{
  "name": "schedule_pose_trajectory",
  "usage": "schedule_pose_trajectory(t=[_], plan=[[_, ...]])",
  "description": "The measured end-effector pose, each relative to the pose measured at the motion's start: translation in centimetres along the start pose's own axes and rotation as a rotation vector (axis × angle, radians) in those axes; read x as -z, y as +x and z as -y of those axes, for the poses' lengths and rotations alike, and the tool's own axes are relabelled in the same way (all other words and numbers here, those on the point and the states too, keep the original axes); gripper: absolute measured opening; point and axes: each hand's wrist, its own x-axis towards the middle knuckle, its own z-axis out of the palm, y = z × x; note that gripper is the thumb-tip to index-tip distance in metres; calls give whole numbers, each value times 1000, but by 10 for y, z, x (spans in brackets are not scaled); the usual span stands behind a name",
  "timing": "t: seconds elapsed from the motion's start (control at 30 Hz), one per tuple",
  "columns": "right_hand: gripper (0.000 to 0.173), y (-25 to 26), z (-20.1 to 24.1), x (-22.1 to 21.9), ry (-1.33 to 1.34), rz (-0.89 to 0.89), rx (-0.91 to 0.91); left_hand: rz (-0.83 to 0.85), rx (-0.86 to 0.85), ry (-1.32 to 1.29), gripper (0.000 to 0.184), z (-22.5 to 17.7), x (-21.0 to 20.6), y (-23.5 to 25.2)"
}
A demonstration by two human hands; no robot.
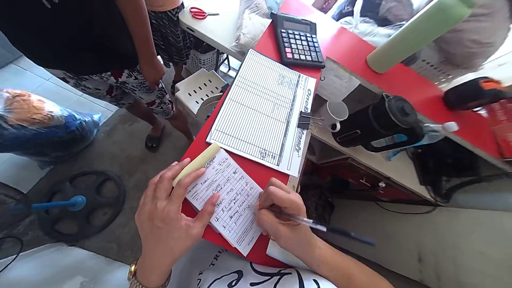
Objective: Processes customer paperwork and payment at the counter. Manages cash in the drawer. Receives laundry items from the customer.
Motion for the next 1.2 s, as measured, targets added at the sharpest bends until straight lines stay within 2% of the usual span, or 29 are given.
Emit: schedule_pose_trajectory(t=[0.07, 0.23, 0.33, 0.43, 0.5, 0.63, 0.83, 1.0, 1.2], plan=[[9, 2, -2, 3, 73, 6, -23, -8, -5, 2, 58, 0, 0, 1], [11, 0, 3, -1, -151, 3, 53, -13, -18, 7, 58, 0, -1, 0], [11, 1, 1, 0, -184, -69, 52, -16, -25, 8, 58, 1, -1, 1], [12, 2, 2, 1, -238, -59, 83, -19, -21, 5, 59, 0, -2, 1], [11, 5, 1, 6, -162, -21, 48, -15, -19, 5, 59, 0, -1, 0], [11, 12, -4, 23, 220, 31, -101, -14, -19, 5, 60, 2, -1, 0], [8, 9, -9, 17, 155, 25, -53, 4, 13, -4, 62, 3, -1, -4], [9, 6, -9, 15, 167, -6, -97, 7, 17, -15, 59, 2, 0, -4], [11, 11, -12, 30, 523, -38, -224, 19, 15, -35, 60, 5, -2, -4]])
